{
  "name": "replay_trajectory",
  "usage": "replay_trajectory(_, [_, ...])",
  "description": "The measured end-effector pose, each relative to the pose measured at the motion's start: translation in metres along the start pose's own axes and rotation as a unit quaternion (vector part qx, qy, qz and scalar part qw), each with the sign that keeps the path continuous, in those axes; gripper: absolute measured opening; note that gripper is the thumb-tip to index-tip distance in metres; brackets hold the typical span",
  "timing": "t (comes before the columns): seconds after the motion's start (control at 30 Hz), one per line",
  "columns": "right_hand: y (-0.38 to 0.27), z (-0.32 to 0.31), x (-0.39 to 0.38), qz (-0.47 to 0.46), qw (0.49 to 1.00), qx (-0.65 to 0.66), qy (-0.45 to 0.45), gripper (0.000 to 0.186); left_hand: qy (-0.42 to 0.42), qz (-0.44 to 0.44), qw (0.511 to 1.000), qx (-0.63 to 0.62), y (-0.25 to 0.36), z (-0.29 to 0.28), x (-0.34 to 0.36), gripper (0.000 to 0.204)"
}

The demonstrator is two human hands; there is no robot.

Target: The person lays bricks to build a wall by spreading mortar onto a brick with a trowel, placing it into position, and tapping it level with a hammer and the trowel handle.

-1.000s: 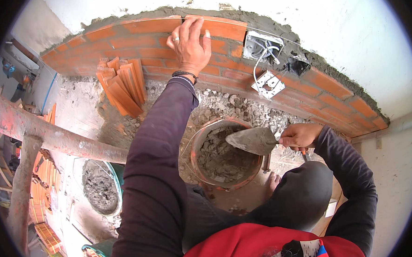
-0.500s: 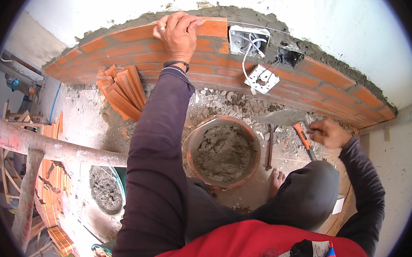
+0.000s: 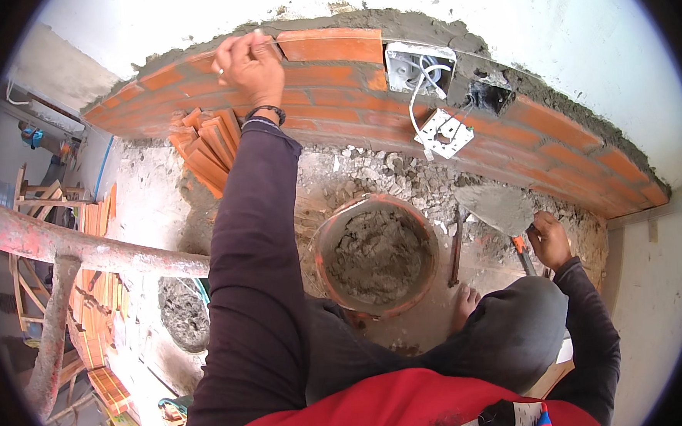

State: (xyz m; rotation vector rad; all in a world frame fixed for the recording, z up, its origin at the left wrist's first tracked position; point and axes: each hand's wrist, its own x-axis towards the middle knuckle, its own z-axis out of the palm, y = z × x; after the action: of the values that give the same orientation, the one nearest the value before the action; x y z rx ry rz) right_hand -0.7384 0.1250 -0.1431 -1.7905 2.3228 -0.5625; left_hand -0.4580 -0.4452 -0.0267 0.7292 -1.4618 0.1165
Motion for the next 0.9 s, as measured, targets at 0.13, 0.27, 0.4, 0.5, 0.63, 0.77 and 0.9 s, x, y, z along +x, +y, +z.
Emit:
replay_trajectory(0.13, [-0.1, -0.038, 0.067, -0.137, 0.99, 0.0, 0.039, 0.03, -0.047, -0.069, 0.996, 0.031, -0.023, -0.017, -0.003, 0.023])
replay_trajectory(0.27, [-0.193, -0.047, 0.145, -0.323, 0.943, -0.052, 0.066, 0.032, -0.12, -0.027, 0.989, 0.083, -0.025, -0.041, -0.01, 0.027])
replay_trajectory(0.4, [-0.249, -0.039, 0.198, -0.467, 0.879, -0.085, 0.05, 0.021, -0.223, 0.092, 0.963, 0.121, -0.021, -0.046, -0.023, 0.041])
replay_trajectory(0.5, [-0.271, -0.025, 0.234, -0.526, 0.846, -0.056, 0.069, 0.018, -0.247, 0.127, 0.957, 0.08, -0.01, -0.049, -0.037, 0.052])
replay_trajectory(0.63, [-0.275, -0.026, 0.281, -0.523, 0.848, -0.078, 0.014, 0.013, -0.277, 0.137, 0.95, 0.05, 0.009, -0.04, -0.05, 0.063])
replay_trajectory(0.77, [-0.287, -0.034, 0.304, -0.537, 0.841, -0.069, -0.019, 0.012, -0.278, 0.118, 0.953, 0.032, 0.011, -0.037, -0.062, 0.066])
replay_trajectory(0.9, [-0.3, -0.035, 0.317, -0.556, 0.828, -0.051, -0.055, 0.016, -0.272, 0.115, 0.955, 0.024, 0.005, -0.033, -0.067, 0.065])
